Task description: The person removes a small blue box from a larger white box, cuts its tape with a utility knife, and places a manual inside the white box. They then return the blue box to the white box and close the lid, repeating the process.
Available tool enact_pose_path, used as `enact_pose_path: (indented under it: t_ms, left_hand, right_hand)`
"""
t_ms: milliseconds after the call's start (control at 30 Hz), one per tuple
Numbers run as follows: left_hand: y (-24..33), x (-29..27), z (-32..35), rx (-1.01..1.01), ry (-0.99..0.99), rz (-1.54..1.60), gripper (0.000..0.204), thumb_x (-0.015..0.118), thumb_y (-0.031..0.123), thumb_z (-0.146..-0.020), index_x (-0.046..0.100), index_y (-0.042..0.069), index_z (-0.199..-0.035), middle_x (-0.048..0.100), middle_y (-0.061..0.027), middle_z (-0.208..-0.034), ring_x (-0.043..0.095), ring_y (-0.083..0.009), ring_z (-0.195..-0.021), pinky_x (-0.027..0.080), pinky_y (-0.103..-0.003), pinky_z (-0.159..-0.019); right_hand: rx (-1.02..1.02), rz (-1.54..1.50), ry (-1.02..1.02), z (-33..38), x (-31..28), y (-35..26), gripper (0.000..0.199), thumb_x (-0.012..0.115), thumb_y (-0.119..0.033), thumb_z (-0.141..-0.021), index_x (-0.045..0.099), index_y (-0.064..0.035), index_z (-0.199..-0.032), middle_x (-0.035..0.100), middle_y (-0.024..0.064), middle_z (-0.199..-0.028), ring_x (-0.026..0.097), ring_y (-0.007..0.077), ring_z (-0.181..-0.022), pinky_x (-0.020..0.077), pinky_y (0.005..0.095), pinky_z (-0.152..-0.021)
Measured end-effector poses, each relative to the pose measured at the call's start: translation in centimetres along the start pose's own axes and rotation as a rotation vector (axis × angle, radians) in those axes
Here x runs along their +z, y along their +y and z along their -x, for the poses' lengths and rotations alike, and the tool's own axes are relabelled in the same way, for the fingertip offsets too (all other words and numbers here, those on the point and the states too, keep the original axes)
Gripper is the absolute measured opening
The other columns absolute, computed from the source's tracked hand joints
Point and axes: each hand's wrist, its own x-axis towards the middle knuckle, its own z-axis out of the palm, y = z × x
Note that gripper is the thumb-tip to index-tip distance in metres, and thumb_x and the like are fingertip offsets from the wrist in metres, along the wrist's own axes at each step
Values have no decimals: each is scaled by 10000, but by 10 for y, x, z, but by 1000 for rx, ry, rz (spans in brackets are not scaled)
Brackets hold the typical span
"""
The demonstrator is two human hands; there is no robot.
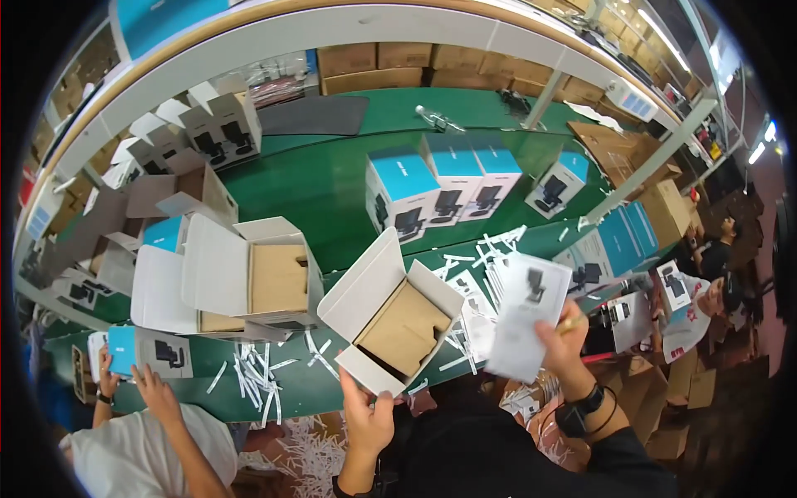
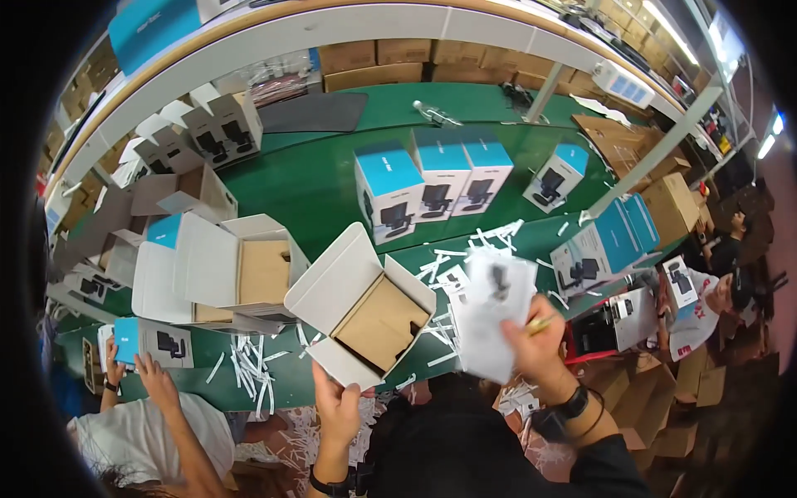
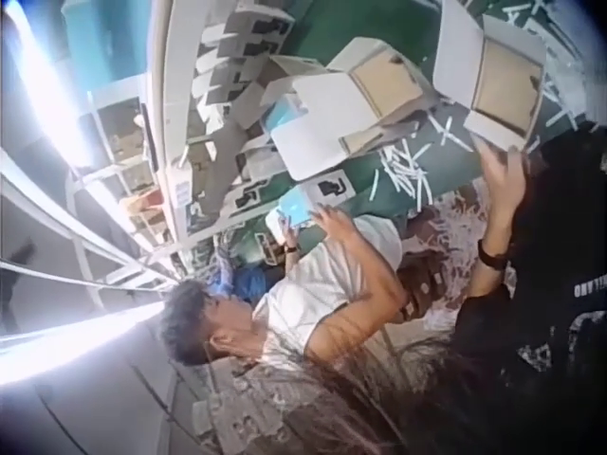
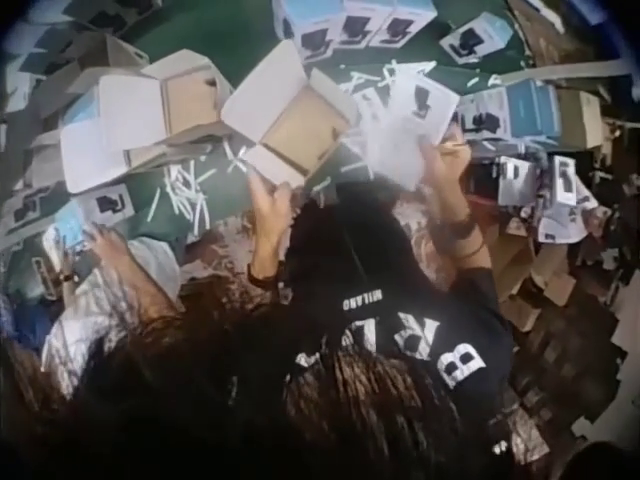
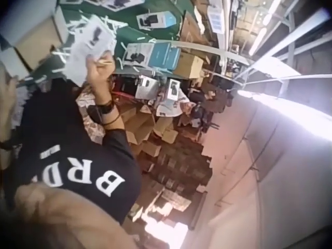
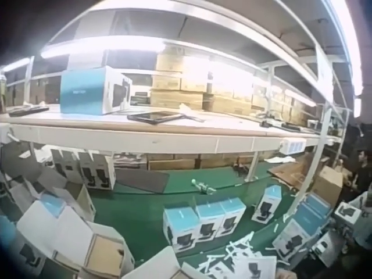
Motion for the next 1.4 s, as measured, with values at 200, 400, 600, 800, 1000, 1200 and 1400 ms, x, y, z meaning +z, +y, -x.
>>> enact_pose_path:
  t_ms: [200,400,600,800,1000,1200,1400]
  left_hand:
    - [4,5,6,36,-34,71,790,471,-43,-884,124,34,-1589,654,-149,-1030,655,-175,-732,565,-307,-618]
    - [17,7,10,11,73,23,842,488,-74,-878,85,52,-1607,668,-133,-984,625,-137,-709,521,-262,-594]
    - [26,4,2,152,74,-171,824,496,-46,-895,93,42,-1607,675,-108,-912,595,-101,-668,474,-239,-545]
    - [73,7,-10,121,230,200,576,490,52,-959,355,-20,-1514,612,-55,-759,533,-92,-565,428,-228,-512]
    - [77,9,-39,221,586,203,382,482,151,-1015,548,-9,-1356,600,-12,-715,465,-75,-474,356,-206,-446]
    - [60,10,-24,243,381,-396,351,528,127,-1011,552,-31,-1324,639,-51,-885,601,-113,-769,490,-250,-725]
    - [1,28,-7,316,534,-354,514,620,159,-968,479,-66,-1408,607,-173,-1185,601,-250,-1092,474,-366,-991]
  right_hand:
    - [-568,535,-628,-14,142,14,139,729,-170,-823,628,-78,-849,605,62,-843,652,270,-667,519,384,-561]
    - [-713,441,-575,-21,166,51,137,708,-171,-809,642,-108,-912,598,35,-933,670,258,-685,540,375,-563]
    - [-692,444,-537,-6,155,58,184,731,-174,-808,640,-115,-957,613,23,-1002,670,203,-708,543,343,-553]
    - [-707,111,-550,20,161,83,229,744,-190,-807,637,-123,-998,630,26,-1112,669,179,-759,541,319,-550]
    - [-787,300,-637,17,123,51,175,749,-152,-823,668,-113,-972,702,27,-1120,708,173,-778,566,289,-595]
    - [-683,224,-300,-26,48,42,237,776,-90,-821,671,-71,-1033,711,75,-913,665,188,-692,547,283,-606]
    - [79,200,-323,-51,55,88,422,784,-225,-871,573,-9,-1166,687,136,-948,688,278,-797,554,335,-748]
